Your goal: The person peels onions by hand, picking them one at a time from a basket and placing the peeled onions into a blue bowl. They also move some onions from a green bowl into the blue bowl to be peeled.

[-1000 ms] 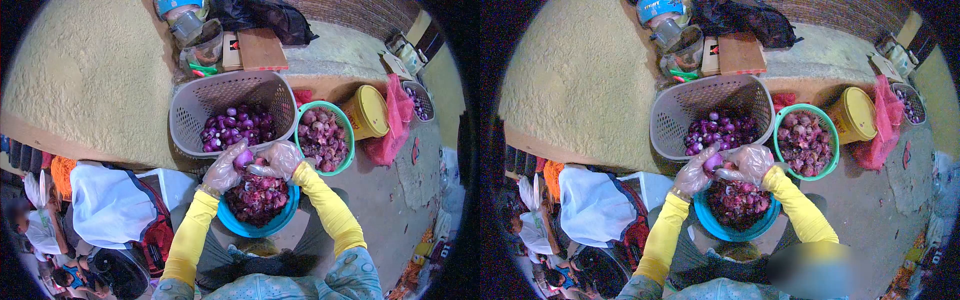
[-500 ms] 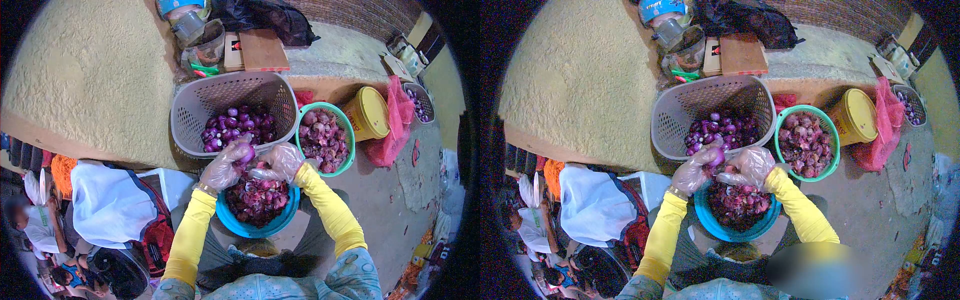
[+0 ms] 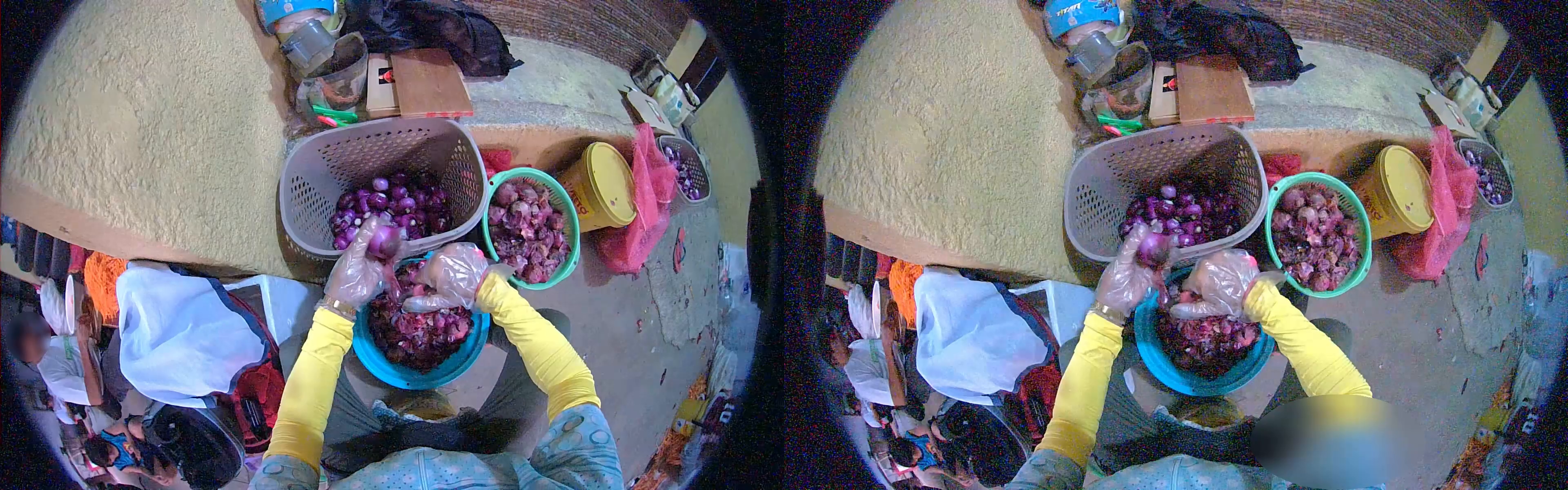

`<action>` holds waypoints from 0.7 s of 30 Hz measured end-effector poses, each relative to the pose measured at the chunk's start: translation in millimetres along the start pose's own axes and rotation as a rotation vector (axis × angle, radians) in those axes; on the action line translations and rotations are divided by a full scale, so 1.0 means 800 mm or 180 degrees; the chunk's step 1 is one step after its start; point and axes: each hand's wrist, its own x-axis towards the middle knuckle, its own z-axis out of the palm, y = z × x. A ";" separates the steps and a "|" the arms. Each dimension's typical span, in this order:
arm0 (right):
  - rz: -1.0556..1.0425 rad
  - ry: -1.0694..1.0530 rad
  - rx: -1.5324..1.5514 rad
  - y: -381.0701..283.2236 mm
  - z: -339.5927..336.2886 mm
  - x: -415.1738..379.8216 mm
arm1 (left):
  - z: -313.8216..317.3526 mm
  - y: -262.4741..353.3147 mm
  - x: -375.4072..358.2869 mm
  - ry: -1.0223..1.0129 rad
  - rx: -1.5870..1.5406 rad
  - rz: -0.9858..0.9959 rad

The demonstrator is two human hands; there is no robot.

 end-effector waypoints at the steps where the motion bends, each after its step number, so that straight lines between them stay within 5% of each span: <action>1: 0.0001 0.0003 -0.0003 -0.001 -0.002 0.000 | 0.007 0.001 -0.002 0.0118 -0.0103 0.0083; 13: -0.0023 0.0096 0.0178 0.002 -0.004 -0.009 | -0.021 0.006 0.010 0.0255 -0.0569 0.0023; 18: 0.0075 0.0341 0.1608 0.020 0.001 -0.015 | 0.005 0.011 -0.002 0.0318 -0.0546 -0.0339; 21: 0.0076 0.0747 0.2240 0.026 0.002 -0.015 | 0.013 0.015 -0.007 -0.0046 0.0311 -0.0315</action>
